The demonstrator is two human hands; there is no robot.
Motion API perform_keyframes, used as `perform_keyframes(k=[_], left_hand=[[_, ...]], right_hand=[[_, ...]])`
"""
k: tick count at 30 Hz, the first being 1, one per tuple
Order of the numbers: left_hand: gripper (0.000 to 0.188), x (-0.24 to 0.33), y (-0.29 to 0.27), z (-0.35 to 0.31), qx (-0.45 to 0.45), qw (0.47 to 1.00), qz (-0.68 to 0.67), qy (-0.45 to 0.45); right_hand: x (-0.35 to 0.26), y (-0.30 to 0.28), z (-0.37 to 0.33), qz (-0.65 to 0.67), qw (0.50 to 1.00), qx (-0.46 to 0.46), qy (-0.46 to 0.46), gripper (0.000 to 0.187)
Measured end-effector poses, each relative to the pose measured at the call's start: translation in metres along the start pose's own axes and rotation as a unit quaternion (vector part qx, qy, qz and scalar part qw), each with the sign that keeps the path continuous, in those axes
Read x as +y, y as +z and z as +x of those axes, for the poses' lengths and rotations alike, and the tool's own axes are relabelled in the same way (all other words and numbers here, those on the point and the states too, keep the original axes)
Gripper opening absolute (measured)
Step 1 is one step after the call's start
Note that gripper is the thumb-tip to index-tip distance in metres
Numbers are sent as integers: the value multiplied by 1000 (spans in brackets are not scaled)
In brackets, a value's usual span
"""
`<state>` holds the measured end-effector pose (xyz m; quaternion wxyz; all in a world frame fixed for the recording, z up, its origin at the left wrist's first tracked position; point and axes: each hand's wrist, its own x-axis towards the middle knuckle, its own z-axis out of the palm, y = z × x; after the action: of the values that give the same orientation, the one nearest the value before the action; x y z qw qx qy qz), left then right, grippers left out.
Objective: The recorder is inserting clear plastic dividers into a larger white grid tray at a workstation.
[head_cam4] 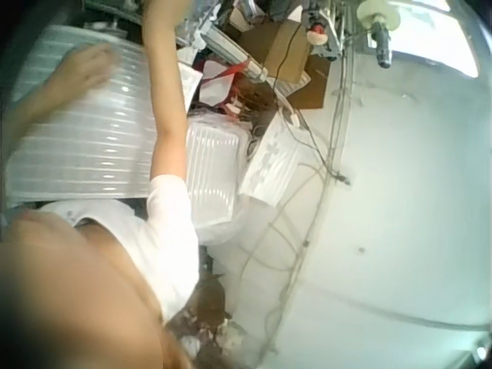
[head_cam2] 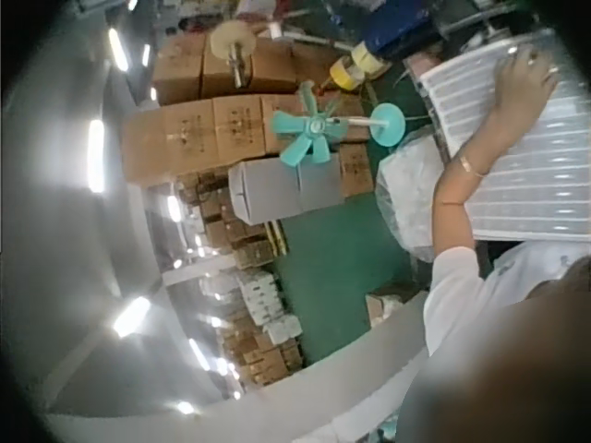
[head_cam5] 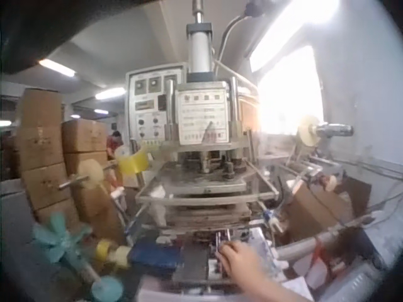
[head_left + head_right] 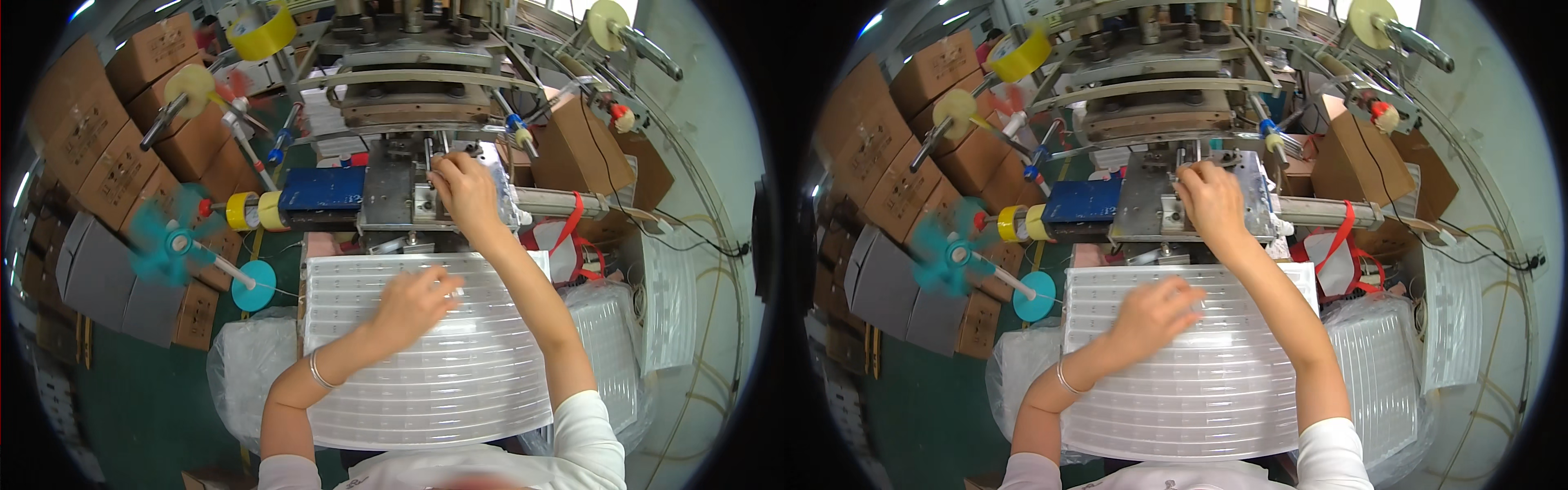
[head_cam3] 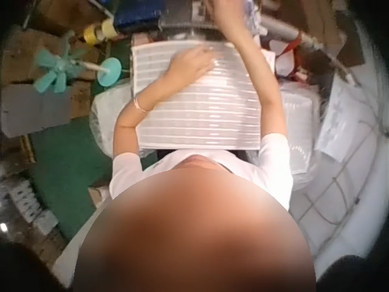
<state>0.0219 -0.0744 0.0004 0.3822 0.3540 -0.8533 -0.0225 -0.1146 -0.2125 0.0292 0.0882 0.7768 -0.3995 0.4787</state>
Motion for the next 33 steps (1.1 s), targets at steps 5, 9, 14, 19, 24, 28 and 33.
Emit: perform_keyframes(k=[5,9,14,19,24,28,33], left_hand=[[25,4,19,-28,-109,991,74,25],[18,16,25,-36,-248,954,165,19],[26,4,33,-56,-289,949,120,30],[34,9,25,-57,-223,970,23,-91],[27,17,31,-28,-264,949,-54,-166],[18,20,57,-29,-204,977,-21,-55],[22,17,67,-44,-158,987,23,-34]], right_hand=[[4,13,5,-101,993,48,-23,12],[5,-3,-12,-29,999,0,36,31],[-24,-66,-60,110,992,4,59,31],[-20,-115,-111,48,962,-263,53,19],[-20,-143,-118,66,959,-247,119,21],[-18,-130,-167,3,936,-352,-20,25],[-17,-116,-183,-57,933,-341,-103,26]])
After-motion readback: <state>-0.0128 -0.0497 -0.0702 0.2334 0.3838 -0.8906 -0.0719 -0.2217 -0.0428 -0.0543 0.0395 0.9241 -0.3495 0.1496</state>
